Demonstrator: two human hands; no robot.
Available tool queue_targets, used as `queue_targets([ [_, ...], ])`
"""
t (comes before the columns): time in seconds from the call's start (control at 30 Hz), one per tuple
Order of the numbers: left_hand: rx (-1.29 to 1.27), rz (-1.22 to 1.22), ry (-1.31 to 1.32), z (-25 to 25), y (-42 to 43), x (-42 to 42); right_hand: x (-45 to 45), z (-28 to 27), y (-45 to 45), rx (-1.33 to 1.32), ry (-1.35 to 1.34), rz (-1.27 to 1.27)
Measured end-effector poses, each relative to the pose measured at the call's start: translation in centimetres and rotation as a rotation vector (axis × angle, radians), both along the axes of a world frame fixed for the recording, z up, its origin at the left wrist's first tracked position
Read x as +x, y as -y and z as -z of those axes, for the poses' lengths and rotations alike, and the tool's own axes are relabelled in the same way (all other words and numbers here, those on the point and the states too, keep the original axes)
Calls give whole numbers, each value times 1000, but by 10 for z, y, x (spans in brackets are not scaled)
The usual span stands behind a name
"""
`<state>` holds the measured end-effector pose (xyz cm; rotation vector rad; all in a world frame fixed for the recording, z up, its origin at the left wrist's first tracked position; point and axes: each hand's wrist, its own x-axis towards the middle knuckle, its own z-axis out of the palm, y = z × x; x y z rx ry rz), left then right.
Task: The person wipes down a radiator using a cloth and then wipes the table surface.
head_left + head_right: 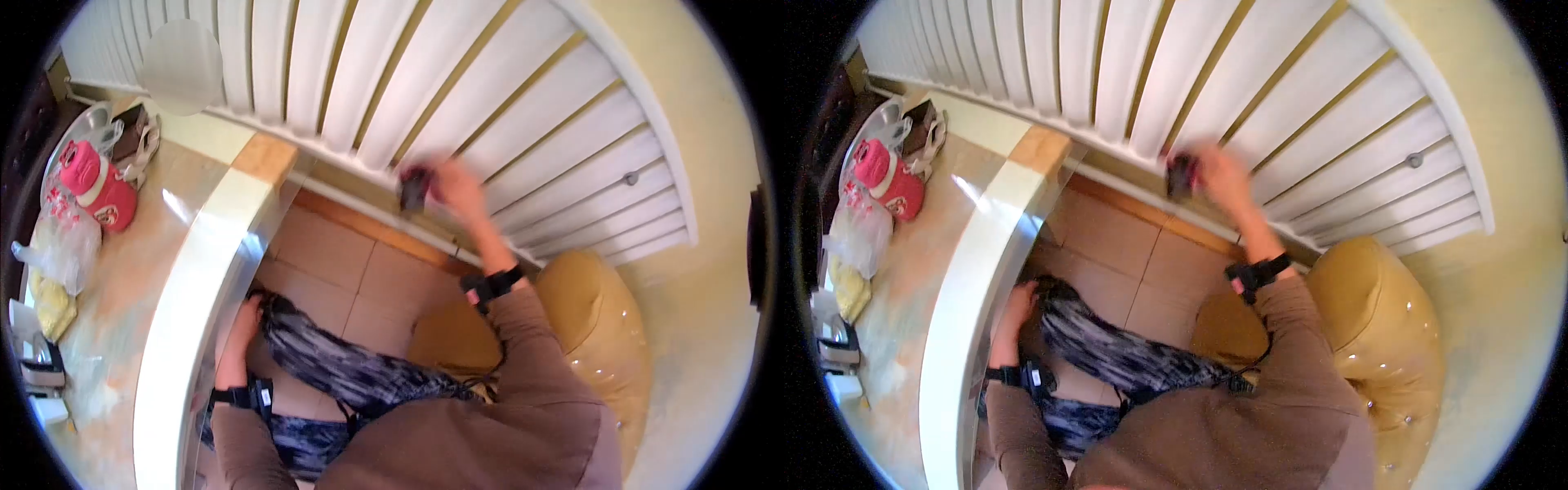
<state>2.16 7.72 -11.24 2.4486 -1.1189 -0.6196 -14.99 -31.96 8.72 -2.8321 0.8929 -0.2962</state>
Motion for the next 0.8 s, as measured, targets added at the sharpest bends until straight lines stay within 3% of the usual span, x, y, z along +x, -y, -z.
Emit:
queue_targets([
  [0.03, 7, 24, -2, 0, -1, 1, 1, -30, -1, -282, 573, -98],
  [0.1, 5, 13, 21, -11, 1, -2, 10, -109, 2, -605, 985, -217],
  [0.2, 47, 35, 51, -9, 2, 0, 29, -163, -9, -1044, 1105, -155],
  [0.3, 61, 35, 71, -6, 0, 0, 45, -136, 7, -1220, 948, -75],
  [0.63, 72, -11, 56, -3, -3, -2, 23, 53, -12, -704, 792, 105],
  [0.8, 48, -48, -29, 13, 3, -1, 12, 130, -32, -337, 287, 303],
])
